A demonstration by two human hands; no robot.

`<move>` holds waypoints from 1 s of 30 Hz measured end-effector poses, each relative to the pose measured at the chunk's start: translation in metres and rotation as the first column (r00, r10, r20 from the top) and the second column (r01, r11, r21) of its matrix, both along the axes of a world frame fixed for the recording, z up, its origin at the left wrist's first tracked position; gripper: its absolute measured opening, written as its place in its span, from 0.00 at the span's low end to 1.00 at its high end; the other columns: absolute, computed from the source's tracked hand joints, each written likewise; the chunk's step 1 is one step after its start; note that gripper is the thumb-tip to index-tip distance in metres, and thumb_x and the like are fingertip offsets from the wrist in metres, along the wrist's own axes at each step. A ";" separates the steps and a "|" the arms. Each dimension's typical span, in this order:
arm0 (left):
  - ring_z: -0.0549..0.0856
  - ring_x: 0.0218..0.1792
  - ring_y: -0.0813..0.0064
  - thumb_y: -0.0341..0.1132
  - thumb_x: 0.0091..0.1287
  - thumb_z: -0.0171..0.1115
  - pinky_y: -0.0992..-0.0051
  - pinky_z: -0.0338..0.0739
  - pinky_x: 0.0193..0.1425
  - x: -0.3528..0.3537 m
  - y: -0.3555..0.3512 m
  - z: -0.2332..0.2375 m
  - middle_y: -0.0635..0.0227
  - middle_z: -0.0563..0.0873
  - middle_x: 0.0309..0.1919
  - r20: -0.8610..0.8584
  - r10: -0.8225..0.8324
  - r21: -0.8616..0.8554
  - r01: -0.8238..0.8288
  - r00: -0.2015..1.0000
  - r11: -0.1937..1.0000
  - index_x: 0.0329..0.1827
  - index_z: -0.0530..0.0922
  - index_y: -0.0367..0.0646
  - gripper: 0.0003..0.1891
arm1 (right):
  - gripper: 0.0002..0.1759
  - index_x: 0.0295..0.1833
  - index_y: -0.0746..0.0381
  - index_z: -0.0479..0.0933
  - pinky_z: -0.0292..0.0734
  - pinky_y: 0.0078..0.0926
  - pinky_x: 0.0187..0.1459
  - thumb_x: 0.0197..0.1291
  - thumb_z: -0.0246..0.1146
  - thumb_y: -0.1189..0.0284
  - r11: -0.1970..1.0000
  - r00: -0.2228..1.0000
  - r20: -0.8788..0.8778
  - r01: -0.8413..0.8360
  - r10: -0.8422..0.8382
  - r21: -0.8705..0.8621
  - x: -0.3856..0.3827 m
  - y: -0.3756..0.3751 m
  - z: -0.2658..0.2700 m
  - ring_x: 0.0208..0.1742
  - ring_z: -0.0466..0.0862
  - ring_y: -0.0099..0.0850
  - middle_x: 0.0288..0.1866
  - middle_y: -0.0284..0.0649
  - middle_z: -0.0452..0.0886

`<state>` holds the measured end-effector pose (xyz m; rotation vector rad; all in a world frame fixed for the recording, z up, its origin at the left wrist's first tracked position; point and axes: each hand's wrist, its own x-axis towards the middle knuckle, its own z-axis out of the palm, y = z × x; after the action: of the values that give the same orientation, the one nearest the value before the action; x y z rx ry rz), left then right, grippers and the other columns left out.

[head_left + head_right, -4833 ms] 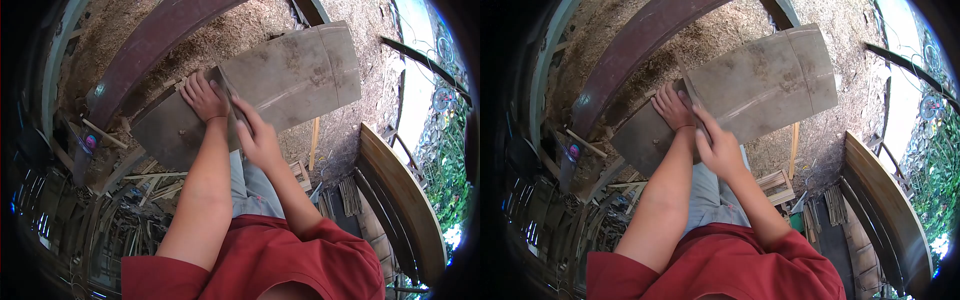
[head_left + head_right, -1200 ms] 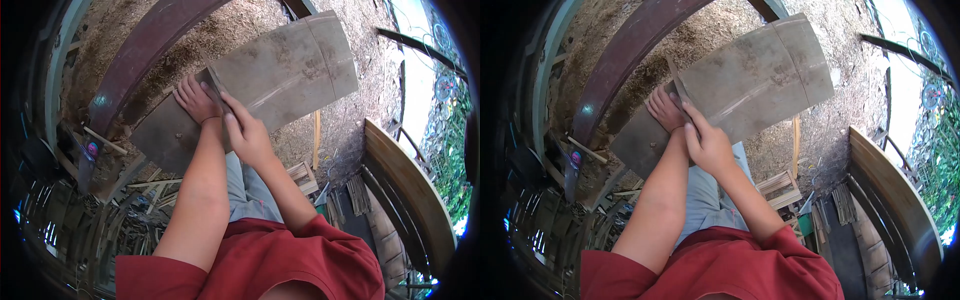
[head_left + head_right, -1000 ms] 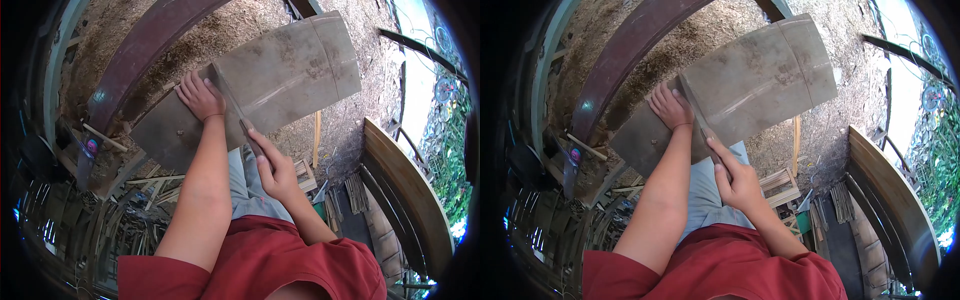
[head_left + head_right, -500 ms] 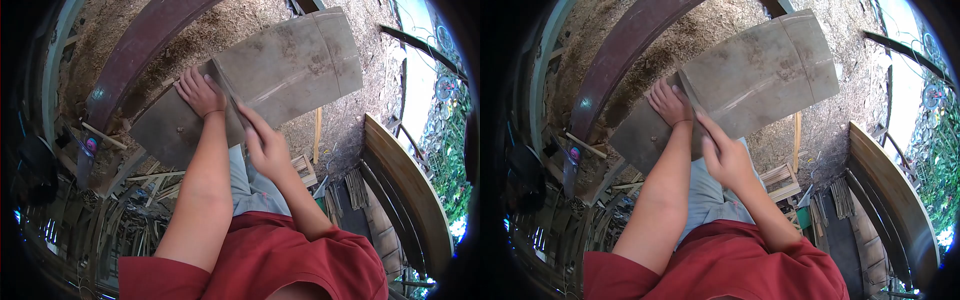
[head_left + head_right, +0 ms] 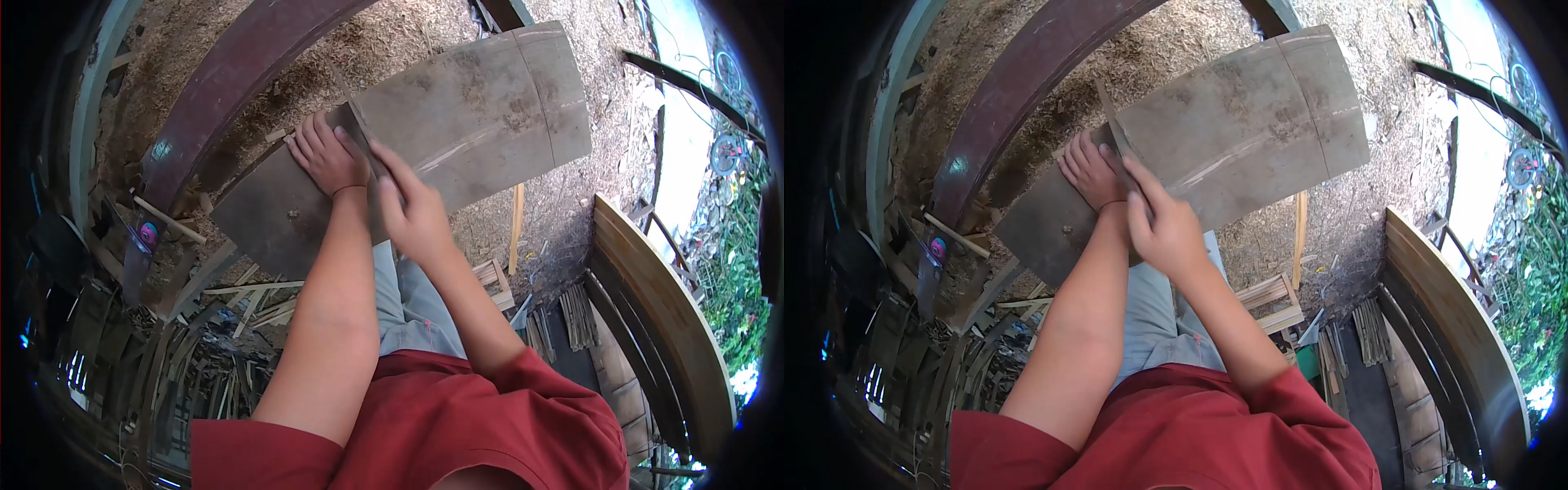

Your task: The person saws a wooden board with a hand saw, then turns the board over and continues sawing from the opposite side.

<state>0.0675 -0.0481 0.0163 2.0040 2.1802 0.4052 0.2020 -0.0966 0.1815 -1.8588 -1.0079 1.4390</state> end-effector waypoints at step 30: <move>0.76 0.81 0.50 0.44 0.85 0.48 0.38 0.56 0.92 -0.001 -0.001 0.000 0.57 0.81 0.74 -0.014 -0.023 0.008 0.023 1.000 1.000 0.77 0.76 0.42 0.25 | 0.31 0.85 0.55 0.77 0.87 0.45 0.41 0.79 0.63 0.72 0.998 0.998 -0.027 0.065 -0.065 0.012 0.000 -0.016 0.007 0.35 0.94 0.56 0.37 0.62 0.89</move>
<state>0.0663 -0.0488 0.0161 2.0405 2.1652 0.3985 0.2023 -0.1124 0.1889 -1.8419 -0.9338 1.4120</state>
